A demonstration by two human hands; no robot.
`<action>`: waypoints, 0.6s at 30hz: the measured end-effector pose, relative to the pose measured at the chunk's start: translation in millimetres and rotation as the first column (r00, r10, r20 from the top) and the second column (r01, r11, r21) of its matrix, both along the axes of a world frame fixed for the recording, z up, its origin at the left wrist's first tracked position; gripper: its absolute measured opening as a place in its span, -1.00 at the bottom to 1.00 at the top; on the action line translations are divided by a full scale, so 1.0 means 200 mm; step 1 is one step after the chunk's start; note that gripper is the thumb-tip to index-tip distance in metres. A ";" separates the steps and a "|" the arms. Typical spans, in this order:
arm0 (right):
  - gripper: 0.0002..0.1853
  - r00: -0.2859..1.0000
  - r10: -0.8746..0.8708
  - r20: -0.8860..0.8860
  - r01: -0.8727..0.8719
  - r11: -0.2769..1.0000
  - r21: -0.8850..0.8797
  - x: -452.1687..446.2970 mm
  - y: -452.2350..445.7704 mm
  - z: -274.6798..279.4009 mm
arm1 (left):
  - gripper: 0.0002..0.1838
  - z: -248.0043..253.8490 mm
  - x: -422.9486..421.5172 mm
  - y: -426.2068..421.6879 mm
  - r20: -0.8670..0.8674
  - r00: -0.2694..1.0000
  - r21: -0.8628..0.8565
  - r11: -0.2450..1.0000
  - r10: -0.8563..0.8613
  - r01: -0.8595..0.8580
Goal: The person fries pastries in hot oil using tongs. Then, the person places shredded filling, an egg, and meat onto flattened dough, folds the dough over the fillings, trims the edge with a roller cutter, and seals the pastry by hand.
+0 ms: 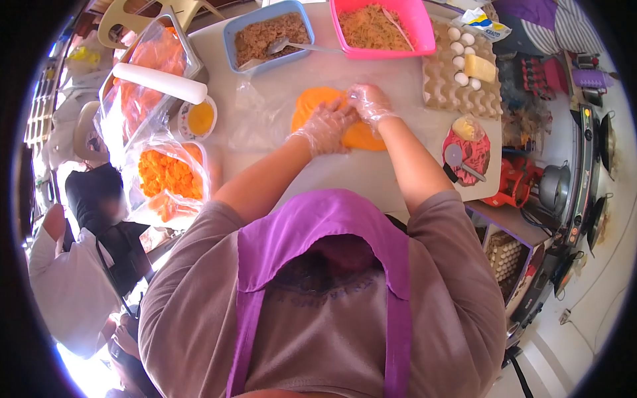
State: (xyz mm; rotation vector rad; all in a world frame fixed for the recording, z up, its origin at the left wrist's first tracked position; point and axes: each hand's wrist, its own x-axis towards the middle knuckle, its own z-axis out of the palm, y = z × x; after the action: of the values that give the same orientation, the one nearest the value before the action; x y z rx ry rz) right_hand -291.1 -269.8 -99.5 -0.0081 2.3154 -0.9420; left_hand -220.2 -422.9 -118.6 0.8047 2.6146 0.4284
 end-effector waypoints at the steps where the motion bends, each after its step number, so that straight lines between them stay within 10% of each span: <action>1: -0.82 1.000 -0.006 -0.006 0.006 1.000 -0.013 0.00 0.00 -0.01 | 0.01 -0.01 0.00 0.00 -0.005 1.000 0.005 1.000 -0.003 0.003; 9: -0.77 0.956 0.115 -0.270 -0.127 0.992 -0.026 0.02 0.04 -0.14 | 0.03 0.01 0.00 0.00 0.007 1.000 -0.002 1.000 -0.004 0.004; 15: -0.77 0.971 -0.215 0.102 0.235 0.926 -0.294 0.01 0.06 -0.12 | 0.00 -0.02 0.04 -0.01 -0.106 0.993 0.086 0.995 0.049 -0.040; 18: -0.77 0.989 -0.146 -0.004 0.140 0.954 -0.264 0.01 0.06 -0.12 | -0.14 -0.02 0.14 -0.05 -0.203 0.974 0.211 0.976 0.103 -0.059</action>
State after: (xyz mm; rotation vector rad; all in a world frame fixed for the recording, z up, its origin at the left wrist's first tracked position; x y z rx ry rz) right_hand -289.1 -257.2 -122.8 0.0394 2.2181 -1.3243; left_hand -192.1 -432.2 -122.0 0.8515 2.8436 0.6781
